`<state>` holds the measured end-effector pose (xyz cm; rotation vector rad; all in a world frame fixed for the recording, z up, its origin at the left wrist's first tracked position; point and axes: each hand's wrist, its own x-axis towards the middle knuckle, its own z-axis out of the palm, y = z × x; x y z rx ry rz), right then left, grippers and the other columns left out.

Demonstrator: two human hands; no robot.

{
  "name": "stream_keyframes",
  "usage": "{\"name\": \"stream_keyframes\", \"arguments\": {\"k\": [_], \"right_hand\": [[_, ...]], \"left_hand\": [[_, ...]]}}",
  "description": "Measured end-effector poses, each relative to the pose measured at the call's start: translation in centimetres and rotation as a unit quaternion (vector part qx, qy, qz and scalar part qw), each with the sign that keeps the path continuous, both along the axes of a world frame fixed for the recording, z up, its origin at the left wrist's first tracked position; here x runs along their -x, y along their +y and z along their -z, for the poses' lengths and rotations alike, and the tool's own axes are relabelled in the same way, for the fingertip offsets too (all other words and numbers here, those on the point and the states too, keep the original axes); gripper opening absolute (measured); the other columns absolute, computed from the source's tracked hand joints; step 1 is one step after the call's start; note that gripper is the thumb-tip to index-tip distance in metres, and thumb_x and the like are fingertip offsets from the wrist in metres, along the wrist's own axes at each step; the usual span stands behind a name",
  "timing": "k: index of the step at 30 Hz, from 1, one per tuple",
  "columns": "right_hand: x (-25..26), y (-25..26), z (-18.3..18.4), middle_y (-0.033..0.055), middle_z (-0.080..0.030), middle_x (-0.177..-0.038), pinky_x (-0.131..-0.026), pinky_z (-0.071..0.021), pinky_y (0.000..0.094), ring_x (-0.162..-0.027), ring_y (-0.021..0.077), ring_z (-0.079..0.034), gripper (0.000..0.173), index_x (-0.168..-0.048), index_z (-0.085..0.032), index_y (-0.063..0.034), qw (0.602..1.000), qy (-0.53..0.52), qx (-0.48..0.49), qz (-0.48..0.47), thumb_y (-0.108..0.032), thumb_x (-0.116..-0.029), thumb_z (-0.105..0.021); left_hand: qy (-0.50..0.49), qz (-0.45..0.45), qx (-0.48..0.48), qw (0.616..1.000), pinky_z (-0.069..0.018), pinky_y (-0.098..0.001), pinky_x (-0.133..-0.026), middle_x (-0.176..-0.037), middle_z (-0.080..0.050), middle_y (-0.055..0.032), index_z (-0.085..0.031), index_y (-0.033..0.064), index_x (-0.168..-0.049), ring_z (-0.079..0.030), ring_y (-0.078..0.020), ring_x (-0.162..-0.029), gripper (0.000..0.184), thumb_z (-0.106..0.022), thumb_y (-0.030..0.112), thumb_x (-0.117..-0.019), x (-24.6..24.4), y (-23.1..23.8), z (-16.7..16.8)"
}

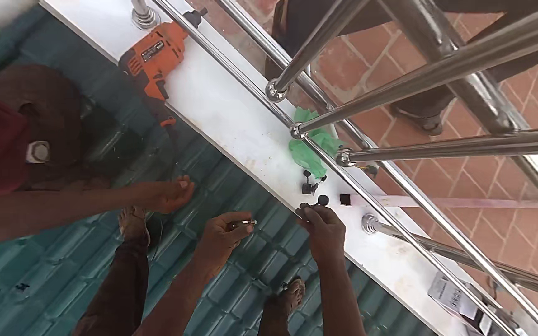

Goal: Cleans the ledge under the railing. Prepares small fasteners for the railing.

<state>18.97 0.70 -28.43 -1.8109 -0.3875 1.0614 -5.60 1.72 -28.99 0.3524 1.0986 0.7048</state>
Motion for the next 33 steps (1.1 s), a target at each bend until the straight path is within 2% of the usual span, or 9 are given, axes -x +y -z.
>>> {"name": "stream_keyframes", "arguments": {"k": [5,10,15,17,19,21,23,28,33], "right_hand": [[6.3,0.1,-1.7,0.019,-0.074,-0.093,-0.062,-0.0633,0.0327,-0.072,0.0219,-0.074,0.005,-0.094,-0.062,0.005,0.987,0.157,-0.022,-0.016,0.007,-0.0955,-0.057],[8.8,0.4,-0.9,0.0227,-0.074,-0.103,-0.079,-0.0647,0.0396,-0.089,0.028,-0.076,0.017,-0.102,-0.065,0.0078,0.963,0.263,-0.057,-0.002,0.005,-0.0979,-0.05],[10.6,0.8,-0.4,0.0176,-0.075,-0.1,-0.083,-0.0643,0.0379,-0.089,0.0235,-0.075,0.013,-0.101,-0.072,0.0069,0.98,0.171,-0.084,-0.06,0.005,-0.0936,-0.061],[11.0,1.0,0.3,0.0145,-0.075,-0.096,-0.082,-0.0646,0.0372,-0.086,0.0213,-0.075,0.012,-0.099,-0.074,0.0049,0.984,0.126,-0.102,-0.071,0.004,-0.0915,-0.065],[11.3,1.2,0.6,0.0128,-0.076,-0.095,-0.082,-0.0645,0.0363,-0.085,0.0197,-0.075,0.011,-0.099,-0.076,0.0034,0.985,0.104,-0.112,-0.085,0.003,-0.0908,-0.068],[11.9,1.4,0.5,0.0121,-0.076,-0.092,-0.081,-0.0643,0.0342,-0.082,0.0177,-0.075,0.011,-0.098,-0.076,0.0033,0.982,0.119,-0.106,-0.099,0.002,-0.0907,-0.068],[12.3,1.4,0.3,0.0125,-0.076,-0.091,-0.08,-0.0639,0.0328,-0.082,0.0167,-0.074,0.011,-0.098,-0.076,0.0037,0.978,0.144,-0.096,-0.116,0.001,-0.0927,-0.067],[12.2,1.1,0.7,0.0149,-0.077,-0.101,-0.085,-0.064,0.0348,-0.09,0.0192,-0.076,0.016,-0.105,-0.076,0.005,0.964,0.166,-0.106,-0.177,-0.002,-0.096,-0.064],[12.2,0.7,1.4,0.0104,-0.077,-0.101,-0.081,-0.0643,0.032,-0.087,0.0163,-0.075,0.015,-0.103,-0.078,0.0,0.957,0.079,-0.154,-0.232,-0.001,-0.0893,-0.073]], "left_hand": [[0.039,-0.03,-0.034,0.998,-0.0481,-0.0193,-0.057,-0.092,-0.073,-0.0066,-0.076,0.0014,-0.104,-0.06,-0.0069,-0.066,0.018,-0.078,0.006,-0.0868,0.0,-0.1,-0.3],[0.03,-0.006,-0.061,0.998,-0.045,-0.0179,-0.055,-0.094,-0.071,-0.0032,-0.073,0.0032,-0.11,-0.055,-0.0044,-0.064,0.016,-0.07,0.012,-0.0959,0.8,0.3,-0.7],[0.106,0.047,-0.166,0.979,-0.0511,-0.0185,-0.067,-0.106,-0.071,0.0002,-0.074,0.0086,-0.121,-0.061,-0.0033,-0.077,0.025,-0.061,0.015,-0.1007,1.9,0.6,-0.8],[0.112,0.033,-0.155,0.981,-0.0539,-0.0198,-0.071,-0.103,-0.072,-0.0018,-0.071,0.0046,-0.124,-0.065,-0.0061,-0.083,0.027,-0.063,0.013,-0.0995,2.2,0.8,-1.2],[0.112,0.018,-0.125,0.986,-0.0556,-0.0217,-0.074,-0.1,-0.072,-0.0035,-0.065,0.0018,-0.118,-0.067,-0.0085,-0.085,0.023,-0.066,0.01,-0.0965,2.3,1.1,-1.7],[0.131,0.017,-0.109,0.985,-0.0529,-0.0197,-0.068,-0.092,-0.071,-0.0012,-0.068,0.0043,-0.106,-0.065,-0.0062,-0.077,0.013,-0.069,0.012,-0.095,2.4,1.2,-1.7],[0.155,0.025,-0.111,0.981,-0.0501,-0.0174,-0.064,-0.085,-0.07,0.002,-0.073,0.0065,-0.101,-0.062,-0.0029,-0.07,0.011,-0.07,0.016,-0.0954,2.6,1.1,-1.6],[0.144,0.019,-0.069,0.987,-0.0466,-0.0184,-0.059,-0.083,-0.068,0.0013,-0.075,0.0067,-0.103,-0.057,-0.004,-0.064,0.014,-0.066,0.017,-0.099,3.6,1.2,-1.7],[0.075,0.009,0.013,0.997,-0.0395,-0.0187,-0.052,-0.079,-0.063,0.0013,-0.071,0.0044,-0.104,-0.05,-0.0045,-0.059,0.012,-0.065,0.014,-0.1,4.4,1.4,-2.1]]}}
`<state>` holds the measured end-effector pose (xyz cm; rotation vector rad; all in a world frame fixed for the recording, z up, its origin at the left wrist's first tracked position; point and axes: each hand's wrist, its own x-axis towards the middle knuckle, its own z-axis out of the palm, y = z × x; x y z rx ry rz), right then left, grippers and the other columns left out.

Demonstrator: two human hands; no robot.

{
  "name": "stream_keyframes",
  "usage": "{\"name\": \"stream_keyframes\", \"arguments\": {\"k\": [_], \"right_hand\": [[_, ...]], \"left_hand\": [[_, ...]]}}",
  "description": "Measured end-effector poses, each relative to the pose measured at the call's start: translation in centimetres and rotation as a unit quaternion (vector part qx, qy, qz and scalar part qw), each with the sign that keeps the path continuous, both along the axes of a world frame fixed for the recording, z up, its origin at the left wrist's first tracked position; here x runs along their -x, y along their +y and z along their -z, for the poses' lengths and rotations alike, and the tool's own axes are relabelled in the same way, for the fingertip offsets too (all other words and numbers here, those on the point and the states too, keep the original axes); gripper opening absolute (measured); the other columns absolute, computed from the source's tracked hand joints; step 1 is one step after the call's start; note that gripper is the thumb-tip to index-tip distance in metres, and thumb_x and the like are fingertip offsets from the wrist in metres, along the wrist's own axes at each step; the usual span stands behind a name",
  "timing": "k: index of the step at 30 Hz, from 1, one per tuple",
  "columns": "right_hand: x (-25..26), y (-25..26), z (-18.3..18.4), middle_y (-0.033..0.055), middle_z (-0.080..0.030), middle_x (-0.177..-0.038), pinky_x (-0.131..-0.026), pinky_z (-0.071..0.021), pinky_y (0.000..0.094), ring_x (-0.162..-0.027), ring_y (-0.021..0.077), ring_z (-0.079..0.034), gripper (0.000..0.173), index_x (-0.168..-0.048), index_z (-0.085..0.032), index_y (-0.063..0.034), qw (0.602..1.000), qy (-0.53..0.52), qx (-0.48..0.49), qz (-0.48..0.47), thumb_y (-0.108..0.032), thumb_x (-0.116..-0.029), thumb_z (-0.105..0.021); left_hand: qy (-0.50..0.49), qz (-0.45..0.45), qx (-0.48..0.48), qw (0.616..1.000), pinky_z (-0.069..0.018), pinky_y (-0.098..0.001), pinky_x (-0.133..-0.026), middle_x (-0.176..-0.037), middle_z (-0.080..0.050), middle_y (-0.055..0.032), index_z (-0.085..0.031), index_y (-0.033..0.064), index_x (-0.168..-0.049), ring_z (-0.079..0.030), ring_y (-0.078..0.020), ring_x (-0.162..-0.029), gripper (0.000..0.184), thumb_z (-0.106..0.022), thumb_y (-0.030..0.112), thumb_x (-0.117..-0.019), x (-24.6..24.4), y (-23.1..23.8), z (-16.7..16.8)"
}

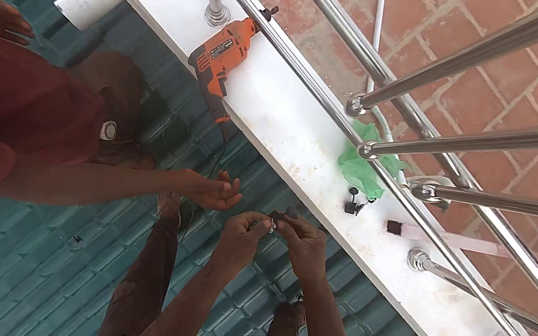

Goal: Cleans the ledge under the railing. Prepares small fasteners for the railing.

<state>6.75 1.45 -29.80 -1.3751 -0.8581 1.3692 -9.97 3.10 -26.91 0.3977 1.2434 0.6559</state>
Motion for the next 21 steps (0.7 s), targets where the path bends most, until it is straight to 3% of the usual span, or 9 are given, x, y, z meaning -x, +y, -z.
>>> {"name": "stream_keyframes", "arguments": {"k": [4,6,9,12,15,18,21], "right_hand": [[-1.0,0.0,0.8,0.0046,-0.07,-0.122,-0.089,-0.0602,0.0287,-0.106,0.0142,-0.069,0.012,-0.1,-0.08,-0.0199,0.99,-0.101,-0.083,-0.053,-0.015,-0.0942,-0.071],[-1.7,0.1,0.9,0.0007,-0.069,-0.119,-0.086,-0.0602,0.0262,-0.102,0.0104,-0.069,0.013,-0.1,-0.08,-0.0261,0.986,-0.102,-0.103,-0.087,-0.018,-0.0953,-0.072],[-2.9,0.8,0.7,0.0011,-0.073,-0.103,-0.08,-0.0613,0.0239,-0.091,0.0074,-0.07,0.013,-0.102,-0.078,-0.0187,0.966,-0.086,-0.153,-0.192,-0.015,-0.1002,-0.066],[-3.8,2.0,0.2,0.002,-0.073,-0.099,-0.08,-0.0594,0.02,-0.089,0.0039,-0.069,0.014,-0.104,-0.076,-0.0129,0.936,-0.08,-0.163,-0.303,-0.013,-0.1021,-0.062],[-4.1,2.8,-0.1,0.0023,-0.073,-0.098,-0.08,-0.0593,0.0193,-0.089,0.0034,-0.069,0.015,-0.106,-0.074,-0.0096,0.923,-0.062,-0.162,-0.342,-0.016,-0.1031,-0.062],[-4.2,2.9,0.1,0.0028,-0.072,-0.097,-0.08,-0.0589,0.0197,-0.089,0.0044,-0.069,0.013,-0.106,-0.074,-0.0112,0.918,-0.073,-0.195,-0.338,-0.016,-0.1028,-0.062],[-4.0,2.6,0.3,0.0048,-0.069,-0.096,-0.081,-0.0578,0.0214,-0.091,0.0073,-0.067,0.014,-0.106,-0.075,-0.0137,0.914,-0.08,-0.238,-0.32,-0.011,-0.1023,-0.061]], "left_hand": [[-0.068,-0.042,0.036,0.996,-0.0386,-0.0166,-0.051,-0.08,-0.062,0.0005,-0.068,0.0029,-0.1,-0.047,-0.003,-0.057,0.011,-0.059,0.008,-0.1022,0.8,0.2,-0.6],[-0.072,-0.045,0.032,0.996,-0.0377,-0.016,-0.051,-0.079,-0.062,0.0007,-0.068,0.0034,-0.098,-0.047,-0.0023,-0.057,0.012,-0.058,0.008,-0.1022,1.3,0.4,-0.7],[-0.055,0.013,0.012,0.998,-0.0365,-0.0156,-0.052,-0.078,-0.062,0.0031,-0.07,0.0063,-0.097,-0.046,-0.0009,-0.057,0.011,-0.06,0.009,-0.1011,2.3,1.2,-0.9],[-0.054,0.118,-0.007,0.992,-0.036,-0.0147,-0.052,-0.076,-0.061,0.0065,-0.07,0.0097,-0.094,-0.046,0.0008,-0.058,0.01,-0.062,0.011,-0.1002,3.3,2.5,-1.3],[-0.044,0.21,-0.003,0.977,-0.0352,-0.0144,-0.052,-0.076,-0.059,0.0082,-0.069,0.0106,-0.096,-0.044,0.0016,-0.058,0.01,-0.061,0.013,-0.1014,3.7,3.5,-1.9],[-0.066,0.204,0.049,0.975,-0.0321,-0.0145,-0.049,-0.069,-0.052,0.0079,-0.067,0.0097,-0.094,-0.04,0.0007,-0.053,0.012,-0.059,0.012,-0.1029,3.4,3.9,-2.1],[-0.13,0.171,0.14,0.967,-0.0343,-0.0121,-0.046,-0.068,-0.051,0.0065,-0.063,0.0095,-0.092,-0.041,0.001,-0.051,0.017,-0.053,0.011,-0.1057,3.2,4.0,-2.0]]}}
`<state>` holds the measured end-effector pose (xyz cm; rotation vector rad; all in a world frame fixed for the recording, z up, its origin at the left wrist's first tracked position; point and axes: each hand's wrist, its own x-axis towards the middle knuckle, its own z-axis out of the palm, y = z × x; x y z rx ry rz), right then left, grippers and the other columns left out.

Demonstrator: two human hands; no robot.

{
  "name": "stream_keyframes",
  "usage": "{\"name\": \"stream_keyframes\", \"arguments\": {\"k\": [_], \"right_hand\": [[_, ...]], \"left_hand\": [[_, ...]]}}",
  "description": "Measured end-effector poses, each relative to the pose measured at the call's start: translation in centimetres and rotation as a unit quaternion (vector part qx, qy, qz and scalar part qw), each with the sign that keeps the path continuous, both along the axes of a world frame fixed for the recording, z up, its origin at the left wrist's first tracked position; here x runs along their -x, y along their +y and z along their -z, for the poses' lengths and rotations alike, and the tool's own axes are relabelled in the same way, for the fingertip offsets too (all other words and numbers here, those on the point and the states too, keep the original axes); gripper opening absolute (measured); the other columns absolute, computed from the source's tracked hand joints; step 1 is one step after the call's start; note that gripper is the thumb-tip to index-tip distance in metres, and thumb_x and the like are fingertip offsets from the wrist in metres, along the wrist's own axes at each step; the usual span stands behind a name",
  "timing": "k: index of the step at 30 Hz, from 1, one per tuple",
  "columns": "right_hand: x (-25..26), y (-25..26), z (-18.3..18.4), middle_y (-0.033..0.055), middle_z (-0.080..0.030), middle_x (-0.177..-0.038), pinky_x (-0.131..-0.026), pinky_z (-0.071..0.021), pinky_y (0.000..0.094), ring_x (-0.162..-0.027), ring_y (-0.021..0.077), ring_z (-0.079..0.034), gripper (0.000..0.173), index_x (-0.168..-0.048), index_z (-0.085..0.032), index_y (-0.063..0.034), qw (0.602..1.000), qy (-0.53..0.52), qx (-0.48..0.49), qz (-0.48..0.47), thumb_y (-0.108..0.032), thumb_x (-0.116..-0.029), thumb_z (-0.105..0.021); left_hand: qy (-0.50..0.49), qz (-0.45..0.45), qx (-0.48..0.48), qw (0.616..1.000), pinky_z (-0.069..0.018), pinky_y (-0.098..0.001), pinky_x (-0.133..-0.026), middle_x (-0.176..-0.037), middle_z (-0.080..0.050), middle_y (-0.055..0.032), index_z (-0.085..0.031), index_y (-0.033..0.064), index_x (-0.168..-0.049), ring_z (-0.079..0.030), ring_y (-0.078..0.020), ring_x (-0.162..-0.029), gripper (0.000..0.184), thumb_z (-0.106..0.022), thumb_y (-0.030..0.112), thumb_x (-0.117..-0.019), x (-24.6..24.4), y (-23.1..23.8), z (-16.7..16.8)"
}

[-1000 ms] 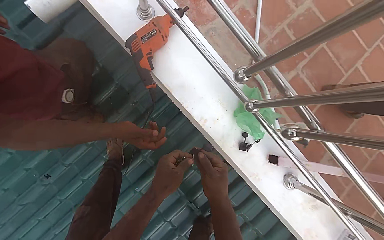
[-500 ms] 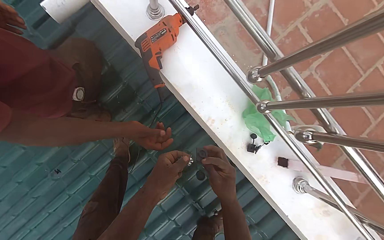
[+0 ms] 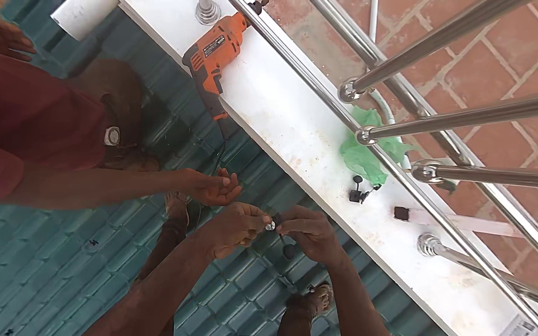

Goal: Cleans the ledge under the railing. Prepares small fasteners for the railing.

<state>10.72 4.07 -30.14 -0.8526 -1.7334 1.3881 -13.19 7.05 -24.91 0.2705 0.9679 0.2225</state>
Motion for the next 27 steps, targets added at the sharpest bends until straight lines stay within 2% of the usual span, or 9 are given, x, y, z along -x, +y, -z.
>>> {"name": "stream_keyframes", "arguments": {"k": [5,7,9,13,17,19,21,24,27], "right_hand": [[0.1,-1.0,0.3,0.0059,-0.072,-0.108,-0.081,-0.0618,0.0253,-0.093,0.009,-0.071,0.021,-0.118,-0.073,-0.0115,0.998,0.043,0.054,0.011,-0.017,-0.103,-0.058],[0.5,-1.6,0.5,0.0052,-0.071,-0.113,-0.083,-0.0626,0.0297,-0.095,0.012,-0.072,0.03,-0.124,-0.071,-0.0134,0.989,0.098,0.11,0.016,-0.03,-0.1028,-0.058],[1.6,-2.3,-0.1,0.0041,-0.074,-0.105,-0.079,-0.0639,0.0302,-0.088,0.0128,-0.074,0.029,-0.114,-0.075,-0.0114,0.974,0.12,0.173,0.083,-0.035,-0.0973,-0.071],[3.4,-2.9,-2.1,0.0063,-0.076,-0.085,-0.067,-0.0636,0.0275,-0.071,0.0122,-0.073,0.02,-0.093,-0.074,-0.0016,0.947,0.053,0.247,0.199,-0.018,-0.0858,-0.083],[3.5,-3.4,-1.9,0.0043,-0.076,-0.093,-0.072,-0.064,0.0276,-0.079,0.0117,-0.074,0.023,-0.106,-0.07,-0.0081,0.959,0.06,0.197,0.197,-0.015,-0.0875,-0.081],[3.4,-3.7,-1.4,0.0,-0.077,-0.099,-0.077,-0.064,0.0272,-0.085,0.0097,-0.074,0.032,-0.118,-0.069,-0.0164,0.969,0.062,0.151,0.186,-0.021,-0.0889,-0.08],[3.5,-3.9,-1.0,-0.0016,-0.076,-0.102,-0.076,-0.0641,0.027,-0.085,0.0088,-0.074,0.031,-0.12,-0.072,-0.0199,0.973,0.068,0.115,0.189,-0.024,-0.0902,-0.079],[3.6,-4.3,-0.6,-0.0034,-0.074,-0.107,-0.075,-0.064,0.0262,-0.087,0.0079,-0.073,0.028,-0.121,-0.073,-0.0236,0.975,0.088,0.091,0.184,-0.025,-0.0926,-0.077],[3.7,-4.7,-0.7,-0.0018,-0.073,-0.109,-0.076,-0.0637,0.0255,-0.088,0.0086,-0.073,0.026,-0.122,-0.074,-0.0219,0.974,0.1,0.098,0.177,-0.025,-0.0965,-0.073]], "left_hand": [[0.021,-0.045,0.038,0.998,-0.0366,-0.0129,-0.046,-0.071,-0.053,0.0045,-0.063,0.0088,-0.091,-0.043,-0.0004,-0.052,0.018,-0.052,0.01,-0.1061,-0.5,-0.7,0.5],[0.037,-0.066,0.0,0.997,-0.0358,-0.0138,-0.048,-0.07,-0.052,0.0052,-0.063,0.0088,-0.09,-0.043,-0.0008,-0.053,0.018,-0.053,0.01,-0.1056,-0.8,-1.3,0.6],[0.057,-0.08,-0.044,0.994,-0.0346,-0.0153,-0.05,-0.07,-0.053,0.0051,-0.065,0.0077,-0.092,-0.042,-0.0013,-0.054,0.016,-0.057,0.01,-0.1043,-1.0,-1.9,0.7],[0.096,-0.049,-0.097,0.989,-0.0339,-0.0169,-0.051,-0.074,-0.055,0.0053,-0.066,0.0084,-0.096,-0.042,-0.0018,-0.056,0.012,-0.06,0.015,-0.1037,-1.2,-2.4,0.6],[0.138,-0.047,-0.164,0.976,-0.0442,-0.0178,-0.06,-0.078,-0.062,0.0035,-0.071,0.0088,-0.098,-0.054,-0.0032,-0.065,0.009,-0.072,0.018,-0.0963,-1.1,-3.0,0.8],[0.149,-0.063,-0.188,0.969,-0.0409,-0.0172,-0.057,-0.072,-0.052,0.0058,-0.068,0.0078,-0.108,-0.047,-0.0035,-0.06,0.026,-0.08,0.021,-0.0891,-1.1,-3.5,1.3],[0.119,-0.073,-0.164,0.977,-0.0379,-0.0163,-0.054,-0.073,-0.048,0.0066,-0.065,0.0057,-0.123,-0.043,-0.0029,-0.058,0.039,-0.079,0.021,-0.09,-1.0,-3.8,1.3],[0.021,-0.119,-0.069,0.99,-0.0372,-0.0154,-0.051,-0.073,-0.056,0.0059,-0.068,0.0086,-0.104,-0.044,-0.0008,-0.056,0.011,-0.061,0.016,-0.1031,-0.9,-3.8,0.4],[0.025,-0.155,-0.072,0.985,-0.0371,-0.0155,-0.051,-0.074,-0.06,0.0042,-0.071,0.0075,-0.094,-0.045,-0.0007,-0.056,0.014,-0.061,0.014,-0.1024,-1.1,-4.3,0.1]]}}
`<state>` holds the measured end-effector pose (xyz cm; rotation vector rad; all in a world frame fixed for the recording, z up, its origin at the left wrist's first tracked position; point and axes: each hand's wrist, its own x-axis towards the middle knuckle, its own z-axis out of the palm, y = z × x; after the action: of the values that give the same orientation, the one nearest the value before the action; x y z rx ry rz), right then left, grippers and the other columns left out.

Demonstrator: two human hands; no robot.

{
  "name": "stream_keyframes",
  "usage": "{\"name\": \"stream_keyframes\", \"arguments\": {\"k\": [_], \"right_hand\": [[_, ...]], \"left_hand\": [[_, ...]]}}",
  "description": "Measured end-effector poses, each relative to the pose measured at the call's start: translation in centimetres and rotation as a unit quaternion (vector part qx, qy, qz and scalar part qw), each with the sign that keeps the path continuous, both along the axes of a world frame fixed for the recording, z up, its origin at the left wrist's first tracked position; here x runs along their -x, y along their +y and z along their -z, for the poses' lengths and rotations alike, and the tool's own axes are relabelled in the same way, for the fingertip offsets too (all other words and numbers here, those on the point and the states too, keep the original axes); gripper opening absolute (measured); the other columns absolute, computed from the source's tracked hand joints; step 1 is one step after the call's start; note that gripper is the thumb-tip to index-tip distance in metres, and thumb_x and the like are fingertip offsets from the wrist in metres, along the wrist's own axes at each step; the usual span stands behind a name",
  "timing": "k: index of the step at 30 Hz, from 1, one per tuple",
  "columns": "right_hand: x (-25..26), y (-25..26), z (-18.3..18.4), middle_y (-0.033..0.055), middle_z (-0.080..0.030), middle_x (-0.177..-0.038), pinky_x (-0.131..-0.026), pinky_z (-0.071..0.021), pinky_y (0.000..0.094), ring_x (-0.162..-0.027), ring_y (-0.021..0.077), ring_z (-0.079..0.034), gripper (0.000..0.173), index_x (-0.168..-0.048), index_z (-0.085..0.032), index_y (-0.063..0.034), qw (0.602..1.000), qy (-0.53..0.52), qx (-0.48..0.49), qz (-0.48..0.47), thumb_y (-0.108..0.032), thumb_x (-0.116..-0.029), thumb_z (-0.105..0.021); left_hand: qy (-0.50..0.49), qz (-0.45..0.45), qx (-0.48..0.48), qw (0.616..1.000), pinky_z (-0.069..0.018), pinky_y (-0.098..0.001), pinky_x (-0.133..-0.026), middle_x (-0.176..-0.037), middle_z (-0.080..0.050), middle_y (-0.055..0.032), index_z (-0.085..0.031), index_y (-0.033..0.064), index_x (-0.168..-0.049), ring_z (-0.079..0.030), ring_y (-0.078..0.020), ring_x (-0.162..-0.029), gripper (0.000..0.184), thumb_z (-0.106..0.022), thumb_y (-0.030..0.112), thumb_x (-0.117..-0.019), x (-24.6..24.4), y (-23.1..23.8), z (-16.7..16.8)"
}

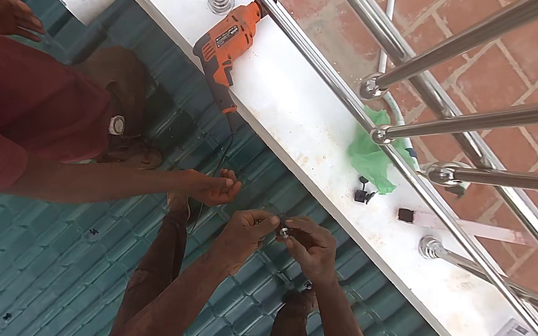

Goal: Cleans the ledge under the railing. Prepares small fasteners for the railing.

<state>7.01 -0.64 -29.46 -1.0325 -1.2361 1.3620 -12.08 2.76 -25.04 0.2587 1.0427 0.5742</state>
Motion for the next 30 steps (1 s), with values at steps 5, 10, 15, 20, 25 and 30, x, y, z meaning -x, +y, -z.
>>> {"name": "stream_keyframes", "arguments": {"k": [5,10,15,20,25,30], "right_hand": [[0.3,-0.6,-0.7,0.0007,-0.075,-0.107,-0.08,-0.0623,0.0257,-0.089,0.0086,-0.072,0.026,-0.124,-0.073,-0.0171,0.999,0.02,0.029,0.012,-0.024,-0.0991,-0.069],[0.8,-1.1,-1.3,0.0023,-0.077,-0.108,-0.085,-0.06,0.0253,-0.094,0.0077,-0.072,0.041,-0.134,-0.065,-0.0106,0.996,0.016,0.079,0.031,-0.027,-0.0972,-0.071],[0.7,-1.0,-0.8,0.0041,-0.075,-0.107,-0.084,-0.0594,0.0269,-0.093,0.0084,-0.07,0.029,-0.12,-0.075,-0.0088,0.994,0.056,0.096,0.009,-0.029,-0.0999,-0.067],[1.9,-0.9,-0.8,0.0034,-0.075,-0.096,-0.074,-0.0594,0.024,-0.082,0.0067,-0.07,0.024,-0.112,-0.077,-0.0081,0.992,0.092,0.077,0.028,-0.027,-0.0996,-0.068],[3.4,-0.3,-0.7,0.0018,-0.076,-0.092,-0.07,-0.0591,0.0219,-0.077,0.0042,-0.069,0.019,-0.105,-0.078,-0.0084,0.991,0.087,0.087,0.056,-0.024,-0.0968,-0.071],[6.2,4.7,-0.4,0.0034,-0.076,-0.085,-0.067,-0.06,0.0241,-0.071,0.0072,-0.069,0.013,-0.098,-0.078,-0.0045,0.991,0.049,0.105,0.073,-0.015,-0.0928,-0.072]], "left_hand": [[0.101,-0.018,-0.105,0.989,-0.0437,-0.0154,-0.057,-0.085,-0.07,0.0032,-0.077,0.0073,-0.095,-0.055,0.0,-0.064,0.012,-0.067,0.015,-0.0981,-0.8,-1.4,-0.5],[0.19,-0.017,-0.155,0.969,-0.051,-0.0182,-0.067,-0.09,-0.071,0.0015,-0.078,0.0092,-0.096,-0.063,-0.0043,-0.075,0.014,-0.074,0.022,-0.0937,-1.1,-2.6,-0.4],[0.142,-0.032,-0.142,0.979,-0.0393,-0.0162,-0.055,-0.079,-0.064,0.0053,-0.075,0.009,-0.09,-0.05,-0.0003,-0.061,0.018,-0.066,0.021,-0.0997,-0.6,-2.7,-0.7],[0.14,-0.036,-0.164,0.976,-0.041,-0.0161,-0.056,-0.082,-0.065,0.0051,-0.075,0.0088,-0.093,-0.051,-0.0005,-0.063,0.017,-0.065,0.021,-0.1,-0.2,-3.0,-0.5],[0.146,-0.062,-0.153,0.976,-0.0409,-0.0161,-0.055,-0.081,-0.066,0.0045,-0.076,0.0082,-0.094,-0.051,-0.0006,-0.061,0.016,-0.066,0.019,-0.0992,0.4,-2.8,-0.4],[0.128,-0.148,-0.046,0.979,-0.0369,-0.0177,-0.05,-0.074,-0.057,0.0048,-0.072,0.0069,-0.102,-0.044,-0.0024,-0.055,0.017,-0.063,0.02,-0.1014,2.1,-2.8,0.2]]}}
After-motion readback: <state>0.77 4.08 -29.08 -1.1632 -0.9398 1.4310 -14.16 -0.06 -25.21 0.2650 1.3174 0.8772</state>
